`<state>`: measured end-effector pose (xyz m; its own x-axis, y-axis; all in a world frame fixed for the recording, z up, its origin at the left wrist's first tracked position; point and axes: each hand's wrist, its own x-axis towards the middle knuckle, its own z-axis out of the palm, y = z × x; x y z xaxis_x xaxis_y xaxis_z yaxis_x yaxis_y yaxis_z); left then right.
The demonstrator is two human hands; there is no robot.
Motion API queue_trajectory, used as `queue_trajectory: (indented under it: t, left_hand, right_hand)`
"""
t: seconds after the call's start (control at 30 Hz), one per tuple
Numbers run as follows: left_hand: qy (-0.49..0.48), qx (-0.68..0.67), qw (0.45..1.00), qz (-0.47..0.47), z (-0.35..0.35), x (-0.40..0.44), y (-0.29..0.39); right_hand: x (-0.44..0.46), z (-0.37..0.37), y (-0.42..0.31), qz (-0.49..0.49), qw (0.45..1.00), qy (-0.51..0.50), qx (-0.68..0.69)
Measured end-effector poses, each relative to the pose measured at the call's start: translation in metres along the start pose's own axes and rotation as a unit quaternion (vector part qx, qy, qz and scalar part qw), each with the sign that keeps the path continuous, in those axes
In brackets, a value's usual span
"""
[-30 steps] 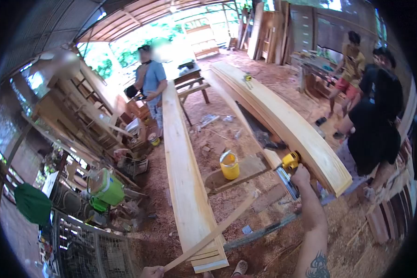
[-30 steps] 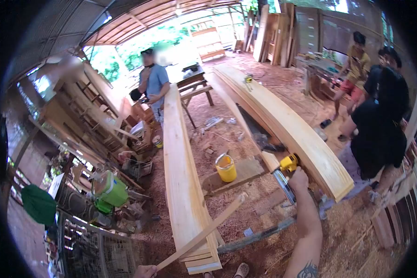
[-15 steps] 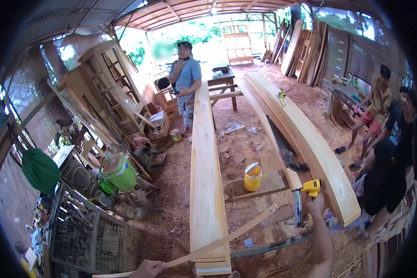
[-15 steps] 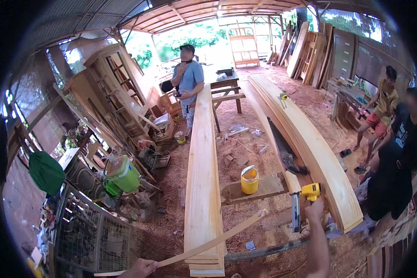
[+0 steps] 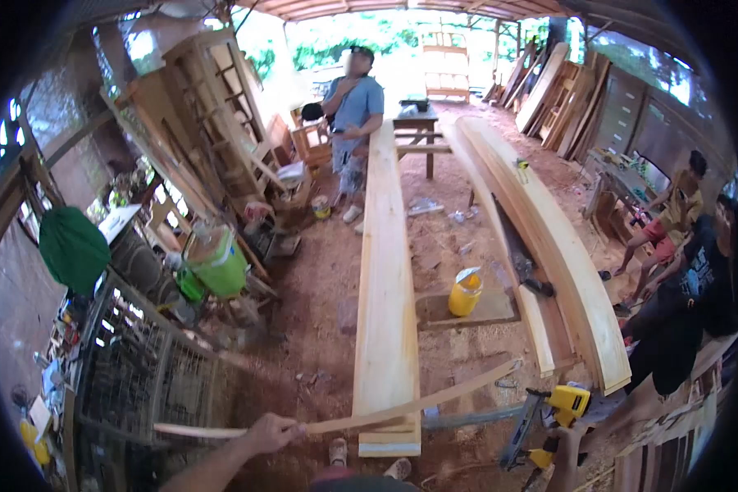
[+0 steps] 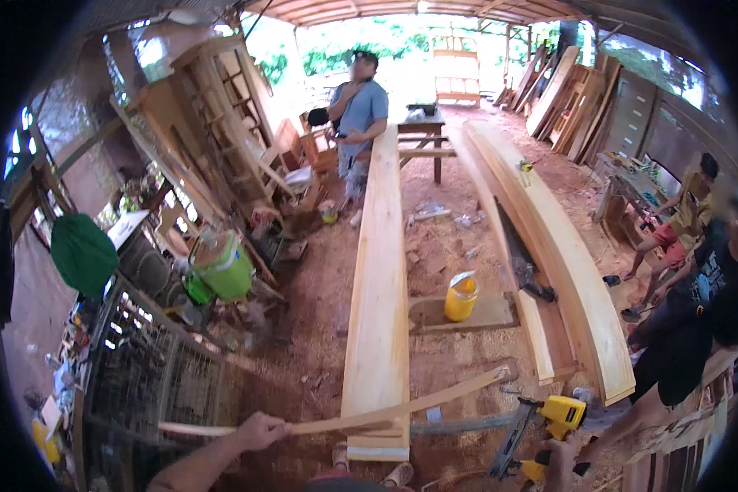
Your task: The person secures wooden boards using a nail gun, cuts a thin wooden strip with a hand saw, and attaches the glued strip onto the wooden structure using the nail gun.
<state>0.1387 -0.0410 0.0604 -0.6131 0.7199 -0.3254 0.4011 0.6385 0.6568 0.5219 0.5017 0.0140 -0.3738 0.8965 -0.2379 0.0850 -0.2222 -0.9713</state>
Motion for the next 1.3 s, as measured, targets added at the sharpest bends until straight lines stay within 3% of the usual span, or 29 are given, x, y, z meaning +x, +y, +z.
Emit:
queue_trajectory:
  t: [0.03, 0.1, 0.2, 0.27, 0.37, 0.53, 0.83, 1.3]
  left_hand:
    - [0.009, 0.006, 1.000, 0.022, 0.001, 0.000, -0.013]
    - [0.057, -0.009, 0.996, 0.072, -0.008, -0.006, -0.039]
    - [0.001, -0.006, 1.000, -0.005, -0.042, -0.015, -0.047]
    - [-0.013, 0.009, 1.000, 0.005, -0.057, -0.020, -0.073]
    - [-0.025, 0.035, 0.999, 0.029, -0.060, -0.019, -0.100]
    - [-0.061, 0.050, 0.997, 0.021, -0.063, -0.023, -0.131]
    - [-0.081, 0.026, 0.995, -0.058, -0.049, -0.048, -0.156]
    - [-0.084, 0.083, 0.993, -0.030, -0.032, -0.060, -0.189]
  right_hand:
    - [-0.017, -0.006, 0.007, -0.006, 1.000, 0.018, -0.001]
    - [-0.059, -0.014, 0.028, 0.039, 0.997, -0.038, 0.063]
    - [-0.118, -0.017, 0.043, 0.226, 0.960, -0.068, 0.150]
    - [-0.165, 0.032, 0.004, 0.188, 0.975, -0.057, 0.099]
    - [-0.190, 0.038, 0.011, 0.146, 0.981, -0.085, 0.097]
    - [-0.221, 0.039, 0.014, 0.171, 0.976, -0.106, 0.089]
    - [-0.243, 0.058, 0.024, 0.171, 0.976, -0.044, 0.129]
    - [-0.245, 0.047, 0.055, 0.203, 0.971, -0.018, 0.127]
